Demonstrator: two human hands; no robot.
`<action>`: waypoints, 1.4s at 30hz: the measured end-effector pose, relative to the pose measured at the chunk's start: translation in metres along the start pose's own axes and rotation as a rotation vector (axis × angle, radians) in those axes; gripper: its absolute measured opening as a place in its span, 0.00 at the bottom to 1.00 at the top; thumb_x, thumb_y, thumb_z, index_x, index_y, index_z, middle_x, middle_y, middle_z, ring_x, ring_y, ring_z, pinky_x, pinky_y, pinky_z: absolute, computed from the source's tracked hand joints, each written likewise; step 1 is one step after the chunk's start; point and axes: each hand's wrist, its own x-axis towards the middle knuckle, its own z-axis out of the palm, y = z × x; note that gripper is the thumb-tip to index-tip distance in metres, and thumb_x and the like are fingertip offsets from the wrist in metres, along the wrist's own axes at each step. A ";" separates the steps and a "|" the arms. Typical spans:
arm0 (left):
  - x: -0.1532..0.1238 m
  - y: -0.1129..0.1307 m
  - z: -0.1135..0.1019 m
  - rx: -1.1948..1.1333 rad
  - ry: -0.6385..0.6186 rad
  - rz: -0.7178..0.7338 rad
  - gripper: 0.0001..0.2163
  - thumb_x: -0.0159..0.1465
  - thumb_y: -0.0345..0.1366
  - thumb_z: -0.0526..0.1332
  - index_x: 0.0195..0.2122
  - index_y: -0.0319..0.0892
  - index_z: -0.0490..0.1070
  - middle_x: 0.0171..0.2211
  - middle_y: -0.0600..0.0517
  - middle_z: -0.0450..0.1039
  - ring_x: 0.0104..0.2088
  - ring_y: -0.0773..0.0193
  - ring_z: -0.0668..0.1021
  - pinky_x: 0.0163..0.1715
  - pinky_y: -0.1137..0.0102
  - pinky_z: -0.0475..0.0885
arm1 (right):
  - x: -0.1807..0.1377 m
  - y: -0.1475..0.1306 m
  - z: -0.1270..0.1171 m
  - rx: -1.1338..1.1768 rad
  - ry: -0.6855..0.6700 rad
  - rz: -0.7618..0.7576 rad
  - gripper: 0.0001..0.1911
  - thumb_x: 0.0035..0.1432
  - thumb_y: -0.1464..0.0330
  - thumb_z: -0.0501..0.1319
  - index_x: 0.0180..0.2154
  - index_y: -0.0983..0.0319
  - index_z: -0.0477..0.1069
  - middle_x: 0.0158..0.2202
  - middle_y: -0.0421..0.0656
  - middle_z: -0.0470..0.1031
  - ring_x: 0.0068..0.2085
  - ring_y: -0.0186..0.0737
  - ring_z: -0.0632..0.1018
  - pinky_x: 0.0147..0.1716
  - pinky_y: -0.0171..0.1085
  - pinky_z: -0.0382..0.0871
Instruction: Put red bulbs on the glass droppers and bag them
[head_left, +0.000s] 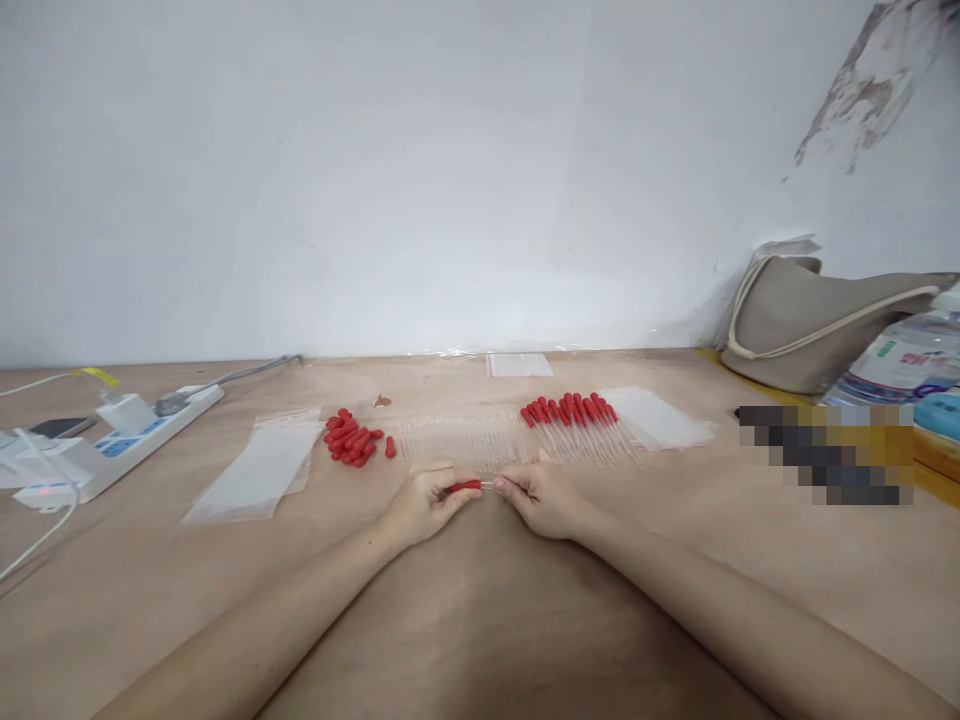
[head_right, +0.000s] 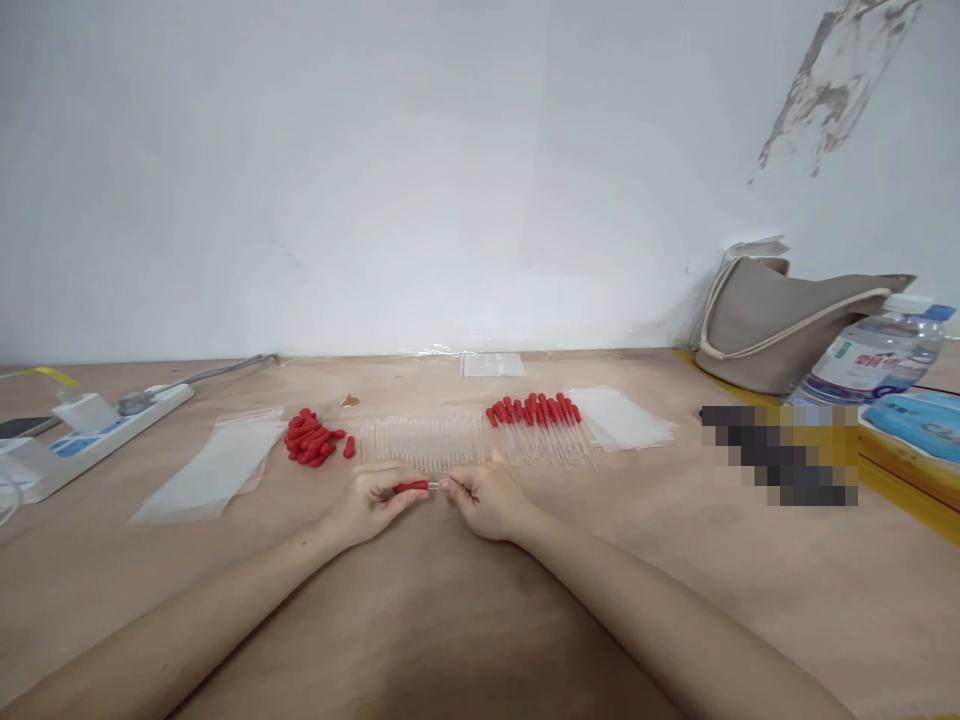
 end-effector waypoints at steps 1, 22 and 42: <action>0.000 0.000 0.000 -0.003 0.003 -0.005 0.08 0.59 0.35 0.57 0.34 0.39 0.73 0.28 0.49 0.74 0.28 0.67 0.74 0.29 0.74 0.69 | 0.001 0.000 -0.001 0.019 -0.020 0.006 0.20 0.62 0.65 0.43 0.24 0.63 0.65 0.21 0.36 0.69 0.22 0.28 0.64 0.39 0.37 0.51; 0.000 -0.006 -0.001 0.131 -0.004 -0.061 0.11 0.58 0.34 0.55 0.43 0.42 0.66 0.38 0.49 0.64 0.30 0.69 0.69 0.26 0.75 0.68 | 0.024 0.059 -0.070 -0.279 0.186 0.722 0.15 0.51 0.64 0.50 0.21 0.61 0.70 0.25 0.45 0.73 0.29 0.40 0.73 0.24 0.34 0.57; 0.010 -0.033 -0.106 1.012 -0.263 -0.303 0.17 0.53 0.51 0.57 0.24 0.41 0.69 0.31 0.46 0.68 0.36 0.54 0.69 0.35 0.63 0.58 | 0.054 0.030 -0.033 -0.240 0.029 0.687 0.13 0.49 0.60 0.55 0.30 0.62 0.70 0.33 0.50 0.73 0.35 0.46 0.74 0.28 0.38 0.63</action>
